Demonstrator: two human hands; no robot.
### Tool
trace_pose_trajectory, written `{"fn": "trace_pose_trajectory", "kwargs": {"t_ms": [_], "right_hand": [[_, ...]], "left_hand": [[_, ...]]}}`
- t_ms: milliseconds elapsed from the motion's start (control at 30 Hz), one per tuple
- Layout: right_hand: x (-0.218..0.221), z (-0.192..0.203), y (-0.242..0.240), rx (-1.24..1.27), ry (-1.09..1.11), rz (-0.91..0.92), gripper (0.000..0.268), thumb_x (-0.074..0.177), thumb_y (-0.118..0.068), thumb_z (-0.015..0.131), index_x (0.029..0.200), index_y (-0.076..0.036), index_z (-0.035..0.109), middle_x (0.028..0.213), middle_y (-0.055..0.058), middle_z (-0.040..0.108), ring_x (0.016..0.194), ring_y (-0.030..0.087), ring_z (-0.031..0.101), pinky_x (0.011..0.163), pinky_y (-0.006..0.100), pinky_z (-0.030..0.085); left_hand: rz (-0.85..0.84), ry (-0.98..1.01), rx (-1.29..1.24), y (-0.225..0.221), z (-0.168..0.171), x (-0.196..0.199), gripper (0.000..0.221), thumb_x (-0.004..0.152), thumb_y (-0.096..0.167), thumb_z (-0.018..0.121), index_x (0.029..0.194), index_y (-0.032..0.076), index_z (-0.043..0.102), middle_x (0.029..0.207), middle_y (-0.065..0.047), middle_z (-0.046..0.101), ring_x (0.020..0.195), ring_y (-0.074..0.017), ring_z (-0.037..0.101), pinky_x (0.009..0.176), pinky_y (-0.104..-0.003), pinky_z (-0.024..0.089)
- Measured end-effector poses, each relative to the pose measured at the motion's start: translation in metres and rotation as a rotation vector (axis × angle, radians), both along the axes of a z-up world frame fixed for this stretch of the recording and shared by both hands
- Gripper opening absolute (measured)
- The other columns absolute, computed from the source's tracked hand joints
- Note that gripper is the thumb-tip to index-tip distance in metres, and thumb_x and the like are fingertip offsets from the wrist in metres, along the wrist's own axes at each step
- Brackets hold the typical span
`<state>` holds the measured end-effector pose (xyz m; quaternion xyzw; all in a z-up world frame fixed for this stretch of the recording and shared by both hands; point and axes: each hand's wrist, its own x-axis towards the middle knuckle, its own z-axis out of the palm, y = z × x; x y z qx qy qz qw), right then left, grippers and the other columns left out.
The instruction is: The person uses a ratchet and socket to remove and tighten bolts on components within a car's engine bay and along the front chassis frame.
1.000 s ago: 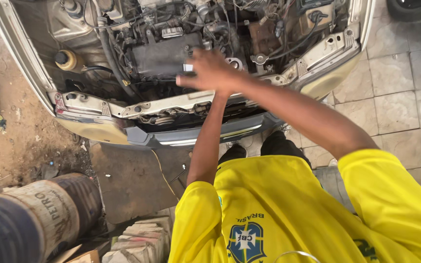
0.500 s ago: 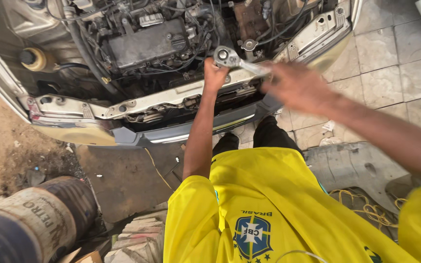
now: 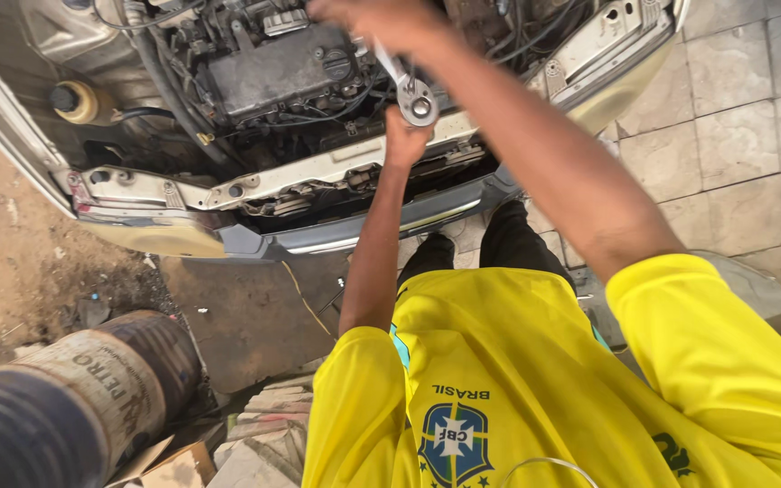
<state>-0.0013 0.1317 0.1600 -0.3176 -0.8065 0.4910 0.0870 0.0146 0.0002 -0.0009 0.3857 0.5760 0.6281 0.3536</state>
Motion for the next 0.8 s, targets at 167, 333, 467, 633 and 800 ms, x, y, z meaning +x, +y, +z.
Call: {"fn": "trace_pose_trajectory", "kwargs": {"t_ms": [167, 333, 467, 633, 800], "right_hand": [[0.000, 0.070, -0.126, 0.276, -0.265, 0.527, 0.067, 0.102, -0.066, 0.045, 0.115, -0.003, 0.062, 0.072, 0.018, 0.067, 0.070, 0.037, 0.071, 0.068, 0.054, 0.057], [0.144, 0.122, -0.182, 0.627, -0.009, 0.813, 0.039, 0.095, -0.037, 0.064, 0.071, -0.007, 0.070, 0.075, 0.012, 0.070, 0.088, 0.030, 0.067, 0.108, 0.053, 0.043], [0.223, 0.133, -0.131, 1.013, -0.211, 0.844, 0.010, 0.069, -0.007, 0.075, 0.065, -0.016, 0.074, 0.105, 0.005, 0.074, 0.122, 0.022, 0.066, 0.118, 0.045, 0.041], [0.238, 0.125, -0.040, 1.457, -0.262, 0.563, 0.037, 0.080, -0.018, 0.081, 0.116, -0.019, 0.076, 0.120, 0.000, 0.073, 0.118, 0.015, 0.069, 0.097, 0.020, 0.049], [0.222, 0.074, 0.013, 1.256, -0.052, -0.051, 0.043, 0.095, -0.041, 0.078, 0.120, -0.007, 0.070, 0.104, 0.013, 0.068, 0.098, 0.030, 0.067, 0.085, 0.044, 0.055]], "left_hand": [[0.092, 0.046, -0.011, -0.007, -0.030, -0.011, 0.008, 0.082, 0.003, 0.078, 0.083, -0.003, 0.072, 0.073, 0.002, 0.069, 0.065, -0.0068, 0.061, 0.058, -0.027, 0.049], [0.059, 0.078, -0.061, -0.011, -0.043, -0.026, 0.011, 0.080, 0.003, 0.079, 0.085, -0.003, 0.072, 0.076, 0.002, 0.071, 0.069, -0.0077, 0.064, 0.061, -0.028, 0.052], [0.009, 0.072, -0.029, -0.009, -0.042, -0.016, 0.013, 0.078, 0.003, 0.080, 0.087, -0.003, 0.072, 0.079, 0.001, 0.072, 0.072, -0.0084, 0.065, 0.064, -0.028, 0.054], [0.062, -0.040, -0.028, 0.001, -0.049, 0.004, 0.006, 0.086, 0.001, 0.074, 0.085, -0.005, 0.074, 0.069, 0.001, 0.065, 0.065, -0.0045, 0.053, 0.056, -0.026, 0.043], [0.123, -0.152, 0.043, 0.003, -0.053, -0.001, 0.007, 0.090, 0.004, 0.075, 0.087, -0.003, 0.074, 0.075, 0.003, 0.068, 0.066, -0.0014, 0.053, 0.058, -0.025, 0.041]]}}
